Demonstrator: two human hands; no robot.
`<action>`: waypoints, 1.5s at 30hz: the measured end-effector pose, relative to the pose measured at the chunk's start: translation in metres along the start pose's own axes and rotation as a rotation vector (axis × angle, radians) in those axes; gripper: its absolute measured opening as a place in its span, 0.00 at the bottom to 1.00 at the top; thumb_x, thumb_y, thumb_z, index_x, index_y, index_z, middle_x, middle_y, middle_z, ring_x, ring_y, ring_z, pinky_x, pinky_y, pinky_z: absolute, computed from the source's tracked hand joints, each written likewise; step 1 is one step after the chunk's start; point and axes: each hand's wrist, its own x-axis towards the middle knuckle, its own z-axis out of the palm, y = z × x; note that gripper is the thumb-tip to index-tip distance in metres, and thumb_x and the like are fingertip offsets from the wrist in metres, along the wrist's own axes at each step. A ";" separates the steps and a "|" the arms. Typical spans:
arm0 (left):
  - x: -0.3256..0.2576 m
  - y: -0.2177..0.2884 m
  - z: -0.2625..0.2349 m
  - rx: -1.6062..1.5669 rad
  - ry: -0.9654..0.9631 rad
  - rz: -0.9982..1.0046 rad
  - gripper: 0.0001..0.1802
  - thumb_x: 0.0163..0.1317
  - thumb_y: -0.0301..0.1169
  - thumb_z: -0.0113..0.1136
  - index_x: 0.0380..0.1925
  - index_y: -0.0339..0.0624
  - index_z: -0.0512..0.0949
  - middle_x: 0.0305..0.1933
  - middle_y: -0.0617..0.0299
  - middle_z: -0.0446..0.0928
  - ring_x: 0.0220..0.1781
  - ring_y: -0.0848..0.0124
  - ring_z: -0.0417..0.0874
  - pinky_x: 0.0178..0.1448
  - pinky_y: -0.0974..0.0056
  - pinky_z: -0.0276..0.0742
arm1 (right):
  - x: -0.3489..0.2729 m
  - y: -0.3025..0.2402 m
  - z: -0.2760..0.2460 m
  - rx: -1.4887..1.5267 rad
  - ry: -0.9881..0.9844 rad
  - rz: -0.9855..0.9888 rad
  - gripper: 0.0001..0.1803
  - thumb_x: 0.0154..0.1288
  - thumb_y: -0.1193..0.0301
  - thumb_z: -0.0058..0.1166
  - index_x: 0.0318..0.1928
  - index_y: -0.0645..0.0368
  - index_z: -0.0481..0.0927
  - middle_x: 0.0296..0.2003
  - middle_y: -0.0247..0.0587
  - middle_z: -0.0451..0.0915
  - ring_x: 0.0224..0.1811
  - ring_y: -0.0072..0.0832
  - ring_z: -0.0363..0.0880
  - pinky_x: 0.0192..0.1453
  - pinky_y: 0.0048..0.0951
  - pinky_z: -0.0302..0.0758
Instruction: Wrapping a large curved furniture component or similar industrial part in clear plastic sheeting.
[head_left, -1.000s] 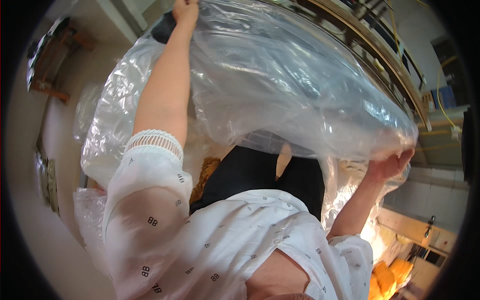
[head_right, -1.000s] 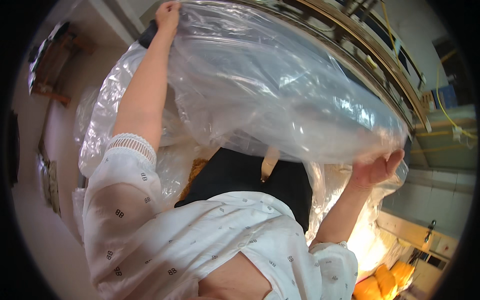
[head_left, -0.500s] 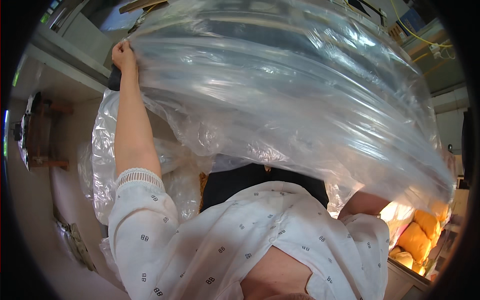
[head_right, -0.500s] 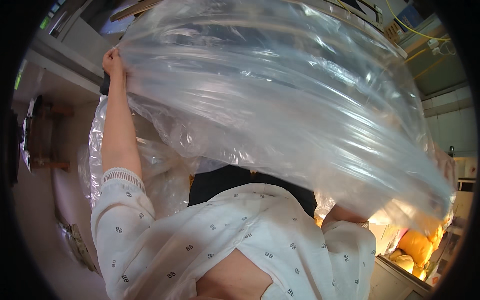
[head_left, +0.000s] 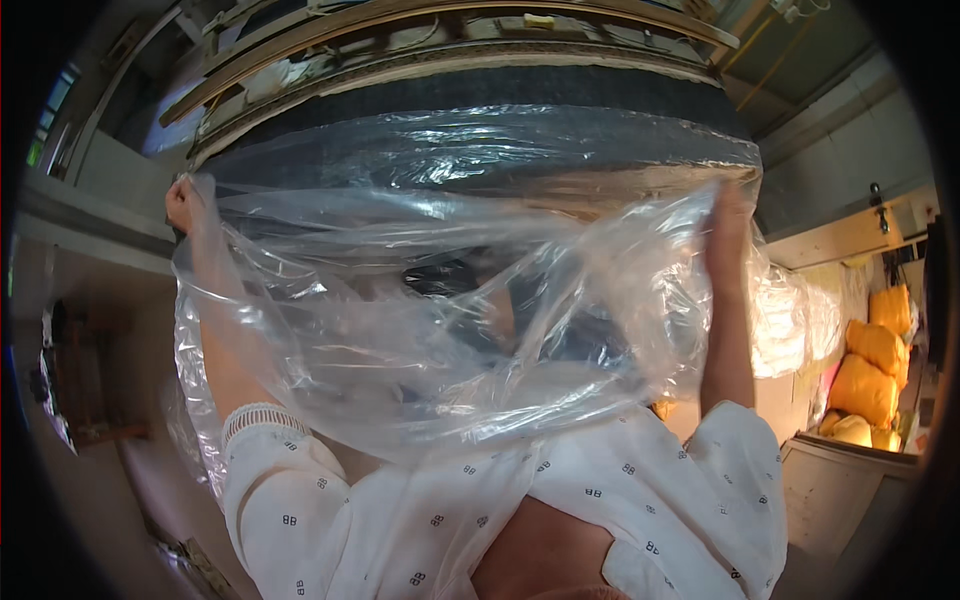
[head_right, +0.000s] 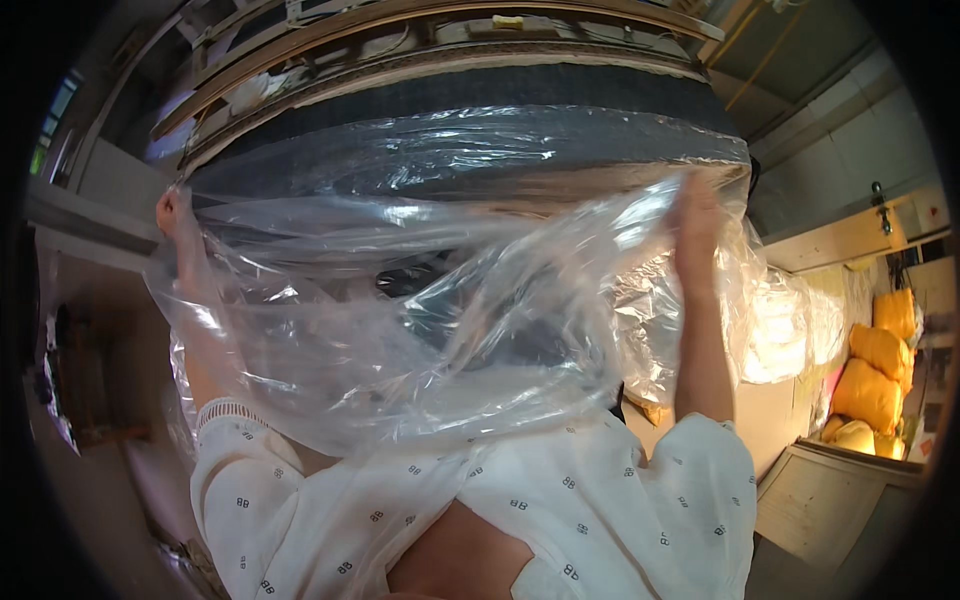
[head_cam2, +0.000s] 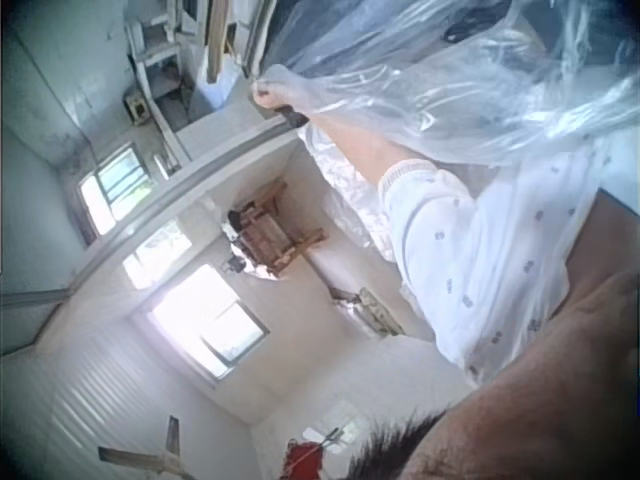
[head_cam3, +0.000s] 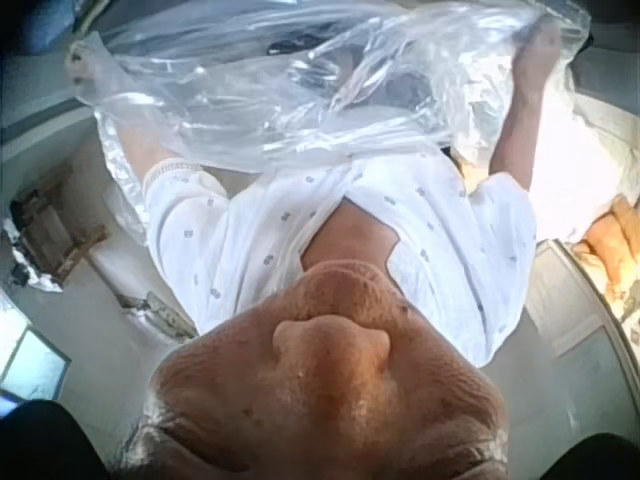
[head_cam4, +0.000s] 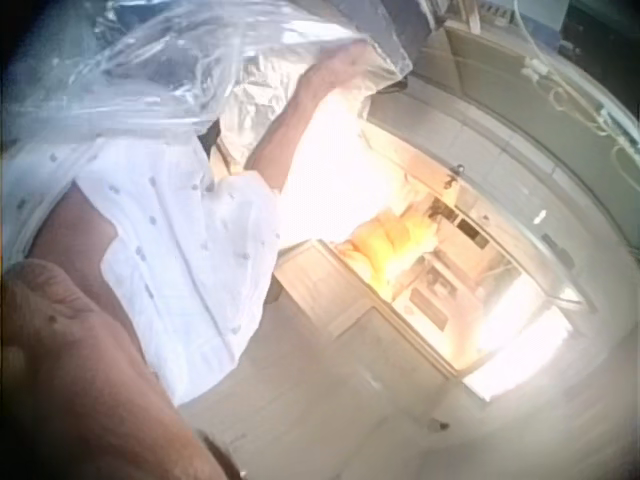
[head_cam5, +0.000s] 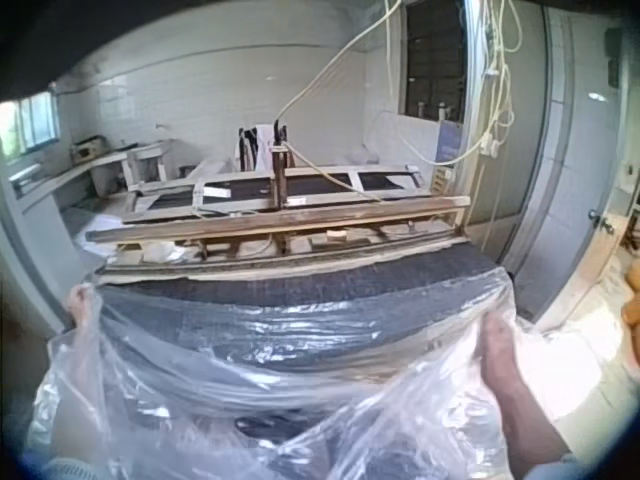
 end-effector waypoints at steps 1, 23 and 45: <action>0.001 0.015 -0.013 0.040 -0.023 0.008 0.16 0.54 0.37 0.58 0.35 0.34 0.76 0.33 0.54 0.78 0.34 0.65 0.78 0.42 0.65 0.72 | 0.021 -0.023 -0.032 0.044 0.254 -0.205 0.15 0.68 0.60 0.42 0.36 0.58 0.75 0.26 0.24 0.68 0.25 0.14 0.62 0.28 0.18 0.64; 0.025 0.020 -0.092 0.675 -0.180 0.187 0.20 0.59 0.41 0.51 0.40 0.34 0.75 0.40 0.47 0.76 0.43 0.54 0.76 0.49 0.58 0.69 | 0.104 0.061 -0.018 -0.809 0.111 -0.687 0.22 0.58 0.58 0.54 0.49 0.58 0.73 0.47 0.44 0.72 0.49 0.42 0.69 0.53 0.37 0.65; 0.044 0.014 -0.121 0.680 -0.100 0.108 0.20 0.58 0.42 0.57 0.41 0.34 0.76 0.43 0.53 0.77 0.44 0.62 0.77 0.48 0.62 0.71 | 0.111 0.046 -0.027 -0.109 -0.377 0.043 0.08 0.60 0.67 0.53 0.31 0.58 0.75 0.22 0.21 0.66 0.23 0.09 0.61 0.27 0.14 0.58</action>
